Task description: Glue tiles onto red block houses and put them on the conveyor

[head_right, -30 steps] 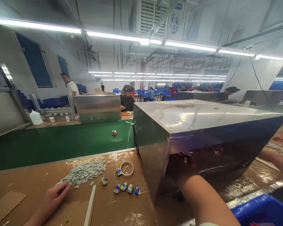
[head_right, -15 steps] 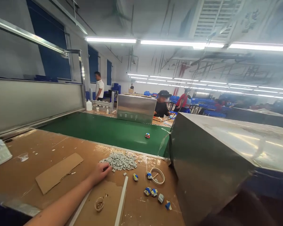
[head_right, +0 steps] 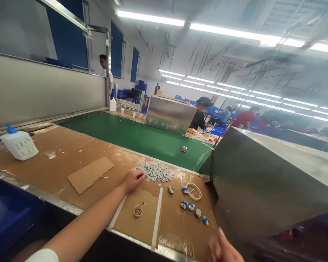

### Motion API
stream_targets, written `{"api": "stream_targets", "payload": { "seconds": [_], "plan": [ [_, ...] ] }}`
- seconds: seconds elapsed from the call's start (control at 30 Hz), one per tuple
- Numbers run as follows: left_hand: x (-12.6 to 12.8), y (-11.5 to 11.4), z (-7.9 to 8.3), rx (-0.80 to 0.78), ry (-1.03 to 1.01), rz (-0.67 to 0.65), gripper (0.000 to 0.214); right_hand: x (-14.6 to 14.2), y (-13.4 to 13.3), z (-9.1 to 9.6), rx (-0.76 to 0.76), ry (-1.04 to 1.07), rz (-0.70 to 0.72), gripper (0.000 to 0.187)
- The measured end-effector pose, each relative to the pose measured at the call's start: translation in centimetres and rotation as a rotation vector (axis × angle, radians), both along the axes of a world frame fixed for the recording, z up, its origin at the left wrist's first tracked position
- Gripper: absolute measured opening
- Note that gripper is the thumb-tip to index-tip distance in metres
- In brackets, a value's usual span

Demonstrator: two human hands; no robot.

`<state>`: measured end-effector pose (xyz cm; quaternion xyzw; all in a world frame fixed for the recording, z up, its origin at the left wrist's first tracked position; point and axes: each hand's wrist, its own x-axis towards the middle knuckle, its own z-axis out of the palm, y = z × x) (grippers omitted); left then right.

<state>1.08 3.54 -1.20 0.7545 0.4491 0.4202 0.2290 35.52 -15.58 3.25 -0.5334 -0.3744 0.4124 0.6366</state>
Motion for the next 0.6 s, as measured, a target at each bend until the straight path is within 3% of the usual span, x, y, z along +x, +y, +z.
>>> {"api": "stream_targets", "payload": {
  "seconds": [0.07,0.17,0.3,0.37,0.43,0.6],
  "plan": [
    [-0.4,-0.4,0.3,-0.007,-0.034,-0.020,0.043,-3.7,3.8,-0.9,-0.039,0.157,0.032,0.061],
    [-0.8,-0.9,0.3,-0.049,-0.091,-0.055,0.035,-9.7,10.6,-2.1,-0.012,0.272,0.176,0.056],
    [-0.7,-1.1,-0.1,-0.115,-0.073,-0.166,0.063,-16.0,16.6,-3.4,0.111,0.345,0.288,0.046],
    [-0.5,-1.0,-0.2,-0.117,-0.014,-0.192,0.068,-17.9,17.5,-4.0,0.114,0.347,0.331,0.047],
    [-0.4,-0.8,-0.3,-0.096,0.016,-0.179,0.061,-19.0,17.6,-4.5,0.097,0.323,0.410,0.053],
    [-0.4,-0.7,0.0,-0.049,-0.002,-0.181,0.043,-19.0,16.4,-5.0,0.069,0.289,0.602,0.063]
  ]
}}
